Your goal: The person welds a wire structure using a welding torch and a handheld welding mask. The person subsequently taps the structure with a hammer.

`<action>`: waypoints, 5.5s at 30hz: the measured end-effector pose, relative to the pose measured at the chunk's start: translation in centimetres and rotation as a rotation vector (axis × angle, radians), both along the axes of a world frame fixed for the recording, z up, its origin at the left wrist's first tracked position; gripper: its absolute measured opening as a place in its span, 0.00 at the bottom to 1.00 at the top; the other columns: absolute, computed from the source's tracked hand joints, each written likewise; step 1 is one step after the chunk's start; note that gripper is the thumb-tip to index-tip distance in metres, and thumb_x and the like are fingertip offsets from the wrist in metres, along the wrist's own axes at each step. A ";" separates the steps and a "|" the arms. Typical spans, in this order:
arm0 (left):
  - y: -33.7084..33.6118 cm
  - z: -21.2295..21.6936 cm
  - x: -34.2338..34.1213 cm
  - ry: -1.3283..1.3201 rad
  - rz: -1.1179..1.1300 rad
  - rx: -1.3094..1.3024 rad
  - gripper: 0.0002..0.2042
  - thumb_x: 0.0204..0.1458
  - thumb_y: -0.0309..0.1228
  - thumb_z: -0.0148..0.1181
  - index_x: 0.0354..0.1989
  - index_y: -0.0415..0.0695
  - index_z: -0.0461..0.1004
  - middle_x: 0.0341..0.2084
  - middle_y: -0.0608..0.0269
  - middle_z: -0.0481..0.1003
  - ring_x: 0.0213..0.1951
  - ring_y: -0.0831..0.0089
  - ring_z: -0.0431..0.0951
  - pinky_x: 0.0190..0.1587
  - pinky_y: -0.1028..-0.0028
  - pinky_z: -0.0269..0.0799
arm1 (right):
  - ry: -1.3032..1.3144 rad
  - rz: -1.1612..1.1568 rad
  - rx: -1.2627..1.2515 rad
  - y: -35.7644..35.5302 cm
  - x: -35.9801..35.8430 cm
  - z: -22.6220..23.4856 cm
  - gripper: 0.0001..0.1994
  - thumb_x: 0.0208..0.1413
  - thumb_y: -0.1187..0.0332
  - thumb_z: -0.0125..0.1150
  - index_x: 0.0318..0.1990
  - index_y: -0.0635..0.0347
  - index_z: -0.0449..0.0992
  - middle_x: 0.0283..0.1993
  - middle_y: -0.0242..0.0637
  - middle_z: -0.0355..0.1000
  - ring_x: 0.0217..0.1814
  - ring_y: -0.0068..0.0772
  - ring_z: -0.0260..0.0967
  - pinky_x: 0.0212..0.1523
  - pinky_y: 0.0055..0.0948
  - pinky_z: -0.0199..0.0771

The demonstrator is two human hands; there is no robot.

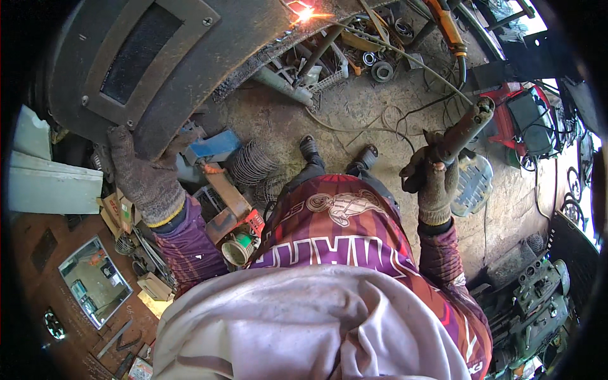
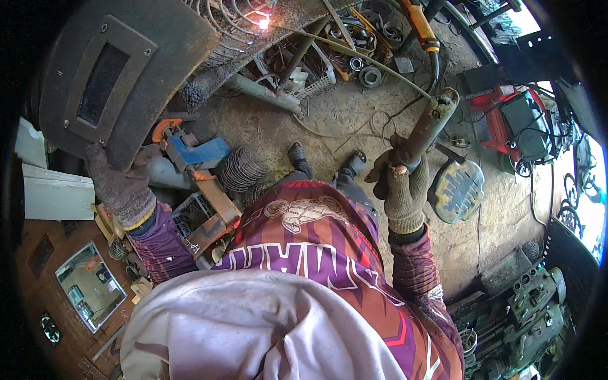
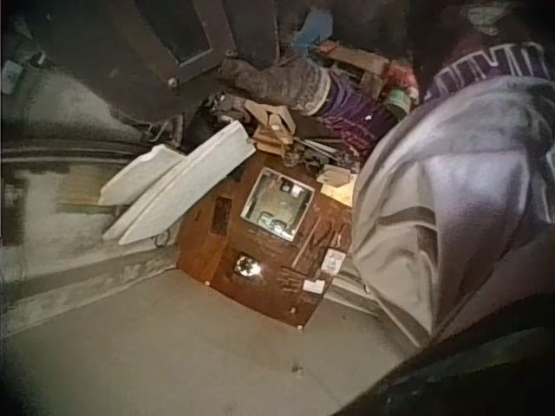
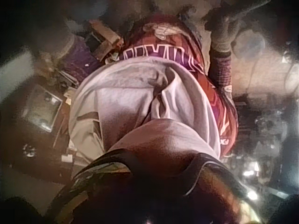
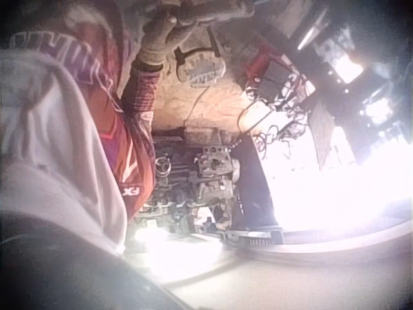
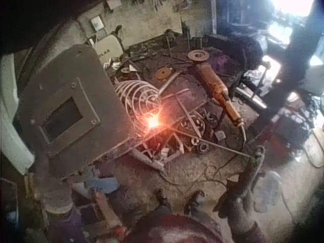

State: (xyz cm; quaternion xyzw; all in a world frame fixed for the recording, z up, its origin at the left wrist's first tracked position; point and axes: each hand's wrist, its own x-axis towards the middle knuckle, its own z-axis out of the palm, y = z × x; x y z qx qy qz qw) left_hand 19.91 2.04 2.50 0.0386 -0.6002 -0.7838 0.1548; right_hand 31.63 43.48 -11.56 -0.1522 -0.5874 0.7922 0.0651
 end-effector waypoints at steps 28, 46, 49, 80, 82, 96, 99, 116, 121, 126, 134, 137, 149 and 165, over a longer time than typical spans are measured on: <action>9.1 0.1 1.1 -0.112 -0.088 -0.026 0.22 0.51 0.25 0.63 0.55 0.41 0.66 0.44 0.56 0.74 0.44 0.67 0.76 0.42 0.69 0.77 | -0.066 -0.039 -0.078 -0.3 0.9 -0.2 0.35 0.55 0.45 0.61 0.58 0.67 0.61 0.35 0.39 0.71 0.31 0.29 0.71 0.32 0.31 0.76; -0.6 0.4 -1.1 -0.030 -0.065 -0.007 0.29 0.56 0.37 0.60 0.64 0.45 0.57 0.58 0.45 0.63 0.56 0.52 0.69 0.37 0.53 0.84 | -0.028 -0.015 -0.020 -1.4 2.1 -0.5 0.37 0.54 0.42 0.60 0.58 0.67 0.61 0.29 0.36 0.69 0.23 0.25 0.68 0.22 0.22 0.65; -0.5 -0.5 -1.1 0.014 0.112 -0.295 0.30 0.56 0.43 0.57 0.64 0.42 0.58 0.56 0.45 0.67 0.49 0.50 0.76 0.37 0.47 0.83 | -0.018 -0.012 -0.021 -1.7 2.1 -0.3 0.38 0.54 0.41 0.61 0.58 0.67 0.61 0.29 0.36 0.70 0.25 0.25 0.68 0.24 0.23 0.66; 5.6 -3.0 0.9 0.607 0.044 -1.593 0.20 0.45 0.22 0.69 0.48 0.48 0.75 0.47 0.57 0.74 0.47 0.66 0.76 0.46 0.69 0.77 | -0.001 -0.024 -0.036 -1.9 1.7 -0.2 0.39 0.52 0.43 0.63 0.59 0.67 0.60 0.36 0.35 0.69 0.33 0.26 0.69 0.31 0.29 0.77; 5.5 -3.8 1.4 0.225 -0.048 -1.081 0.17 0.46 0.21 0.67 0.45 0.50 0.78 0.48 0.54 0.73 0.48 0.62 0.76 0.47 0.65 0.76 | -0.011 -0.005 -0.041 -1.9 1.5 0.0 0.39 0.52 0.43 0.64 0.58 0.67 0.59 0.36 0.35 0.69 0.33 0.26 0.69 0.32 0.29 0.77; 4.9 -2.1 1.9 0.632 0.039 -1.844 0.17 0.55 0.39 0.61 0.53 0.53 0.74 0.53 0.54 0.73 0.52 0.50 0.75 0.52 0.55 0.72 | 0.084 0.012 -0.048 -1.8 1.5 -0.6 0.36 0.56 0.46 0.60 0.57 0.70 0.59 0.35 0.42 0.71 0.29 0.28 0.69 0.30 0.29 0.74; 5.1 -2.7 2.2 0.528 0.014 -1.706 0.21 0.43 0.24 0.63 0.49 0.55 0.77 0.46 0.63 0.76 0.52 0.59 0.73 0.58 0.49 0.60 | 0.063 0.034 0.017 -2.1 1.1 0.4 0.36 0.57 0.44 0.58 0.58 0.69 0.59 0.34 0.39 0.69 0.29 0.26 0.68 0.31 0.28 0.74; 4.5 -2.8 2.1 0.433 -0.024 -1.566 0.26 0.37 0.24 0.68 0.49 0.59 0.77 0.52 0.62 0.73 0.56 0.49 0.69 0.57 0.46 0.60 | 0.041 0.043 -0.017 -2.2 1.0 0.3 0.40 0.54 0.41 0.60 0.59 0.69 0.58 0.34 0.38 0.69 0.32 0.27 0.68 0.33 0.30 0.75; 4.8 -2.8 2.1 0.459 0.017 -1.642 0.26 0.40 0.27 0.66 0.52 0.63 0.76 0.53 0.61 0.72 0.57 0.46 0.67 0.58 0.45 0.59 | 0.071 0.037 0.013 -2.2 1.3 -0.1 0.36 0.57 0.44 0.59 0.59 0.69 0.59 0.34 0.38 0.69 0.30 0.28 0.69 0.32 0.30 0.75; 5.5 -2.1 1.3 0.485 -0.032 -1.423 0.22 0.42 0.24 0.67 0.48 0.59 0.76 0.48 0.55 0.73 0.49 0.53 0.74 0.50 0.56 0.68 | -0.002 -0.052 -0.142 -1.2 2.4 -2.0 0.31 0.57 0.56 0.63 0.58 0.70 0.59 0.36 0.39 0.69 0.32 0.30 0.70 0.34 0.33 0.77; 5.3 -2.5 0.3 0.143 -0.106 -0.744 0.17 0.52 0.27 0.63 0.50 0.41 0.71 0.46 0.56 0.74 0.45 0.62 0.76 0.48 0.64 0.72 | 0.082 -0.063 -0.020 -0.2 4.0 -4.6 0.28 0.57 0.55 0.62 0.57 0.67 0.63 0.42 0.41 0.71 0.38 0.33 0.72 0.38 0.32 0.77; 5.7 -0.7 0.6 -0.018 -0.169 -0.136 0.17 0.54 0.29 0.60 0.52 0.41 0.69 0.47 0.54 0.73 0.46 0.59 0.75 0.48 0.60 0.72 | -0.292 0.039 0.738 2.4 7.7 -8.2 0.20 0.64 0.63 0.53 0.57 0.68 0.65 0.52 0.44 0.70 0.51 0.37 0.71 0.49 0.33 0.74; -0.4 0.7 -1.2 0.067 -0.273 0.245 0.20 0.60 0.33 0.50 0.60 0.41 0.61 0.54 0.47 0.68 0.50 0.48 0.74 0.44 0.43 0.74 | 0.070 -0.008 0.078 -2.0 1.7 0.2 0.31 0.62 0.48 0.51 0.59 0.69 0.61 0.33 0.38 0.71 0.27 0.25 0.69 0.27 0.25 0.67; 4.6 0.8 0.6 -0.044 -0.334 0.018 0.25 0.59 0.33 0.54 0.63 0.41 0.56 0.52 0.43 0.68 0.47 0.50 0.77 0.37 0.46 0.84 | -0.008 -0.029 -0.060 -2.9 1.1 -0.1 0.40 0.51 0.43 0.65 0.57 0.70 0.60 0.31 0.36 0.69 0.26 0.25 0.69 0.27 0.25 0.73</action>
